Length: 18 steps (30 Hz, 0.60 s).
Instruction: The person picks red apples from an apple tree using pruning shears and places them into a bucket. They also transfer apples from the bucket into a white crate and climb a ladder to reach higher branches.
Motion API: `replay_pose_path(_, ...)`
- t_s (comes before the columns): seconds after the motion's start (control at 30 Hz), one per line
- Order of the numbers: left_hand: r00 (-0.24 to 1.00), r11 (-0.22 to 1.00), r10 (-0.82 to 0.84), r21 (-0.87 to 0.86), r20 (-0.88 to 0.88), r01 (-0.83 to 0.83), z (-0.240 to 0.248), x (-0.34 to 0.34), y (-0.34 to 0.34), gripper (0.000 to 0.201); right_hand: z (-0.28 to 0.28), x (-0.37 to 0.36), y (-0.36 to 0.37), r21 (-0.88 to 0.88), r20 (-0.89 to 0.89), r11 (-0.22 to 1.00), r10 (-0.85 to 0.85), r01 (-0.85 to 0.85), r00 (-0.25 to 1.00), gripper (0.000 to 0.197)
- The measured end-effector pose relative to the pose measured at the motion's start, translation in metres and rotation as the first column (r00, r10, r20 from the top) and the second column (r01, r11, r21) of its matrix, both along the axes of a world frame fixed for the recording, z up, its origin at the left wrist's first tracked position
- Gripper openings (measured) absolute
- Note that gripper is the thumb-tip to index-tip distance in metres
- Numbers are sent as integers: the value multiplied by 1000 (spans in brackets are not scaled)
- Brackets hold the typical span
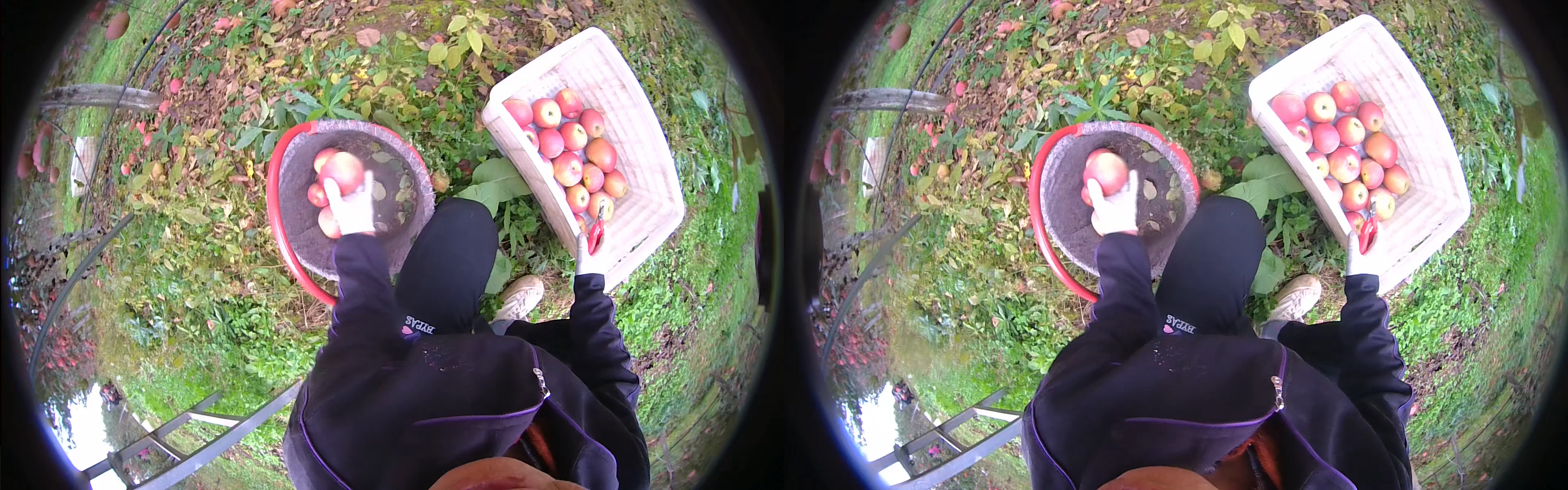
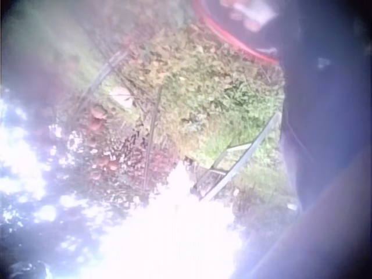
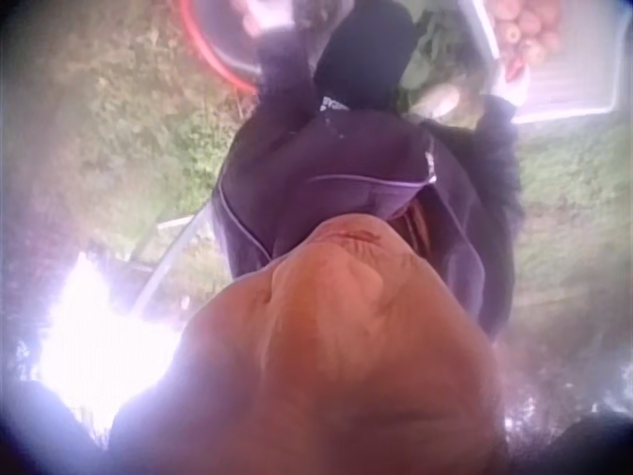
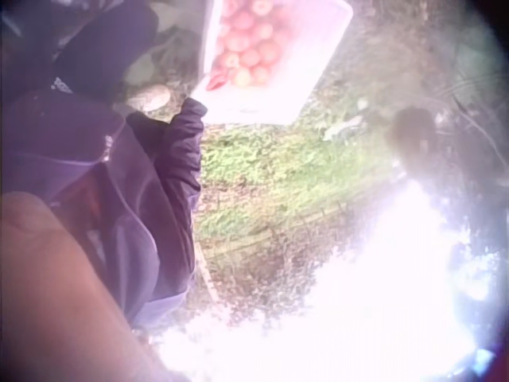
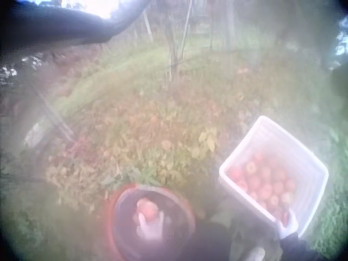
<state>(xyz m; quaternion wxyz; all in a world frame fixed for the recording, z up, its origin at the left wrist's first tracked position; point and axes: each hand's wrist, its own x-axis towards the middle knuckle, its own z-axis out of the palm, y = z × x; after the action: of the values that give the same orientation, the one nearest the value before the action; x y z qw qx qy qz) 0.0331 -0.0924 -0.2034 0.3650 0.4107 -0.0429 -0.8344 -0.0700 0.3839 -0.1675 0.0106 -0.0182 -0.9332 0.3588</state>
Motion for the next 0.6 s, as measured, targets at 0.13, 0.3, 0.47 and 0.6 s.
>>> replay_pose_path(0.13, 721, 825, -417, 102, -553, 555, 35, -17, 36, 57, 6, 2, -3, -19, 30, 1000, 8, -8, 1000, 66)
replay_pose_path(0.3, 616, 279, -761, -754, 204, 594, 99, -51, 50, 69, 13, 3, -9, 89, 13, 995, -48, 47, 999, 62)
replay_pose_path(0.47, 465, -136, -787, -850, 404, 509, 142, -71, 57, 98, 51, 0, -32, -39, 21, 998, -51, 52, 998, 57)
replay_pose_path(0.6, 359, -197, -811, -794, 462, 576, 147, -72, 69, 107, 116, 9, -68, -52, -215, 951, 289, -306, 933, 52)
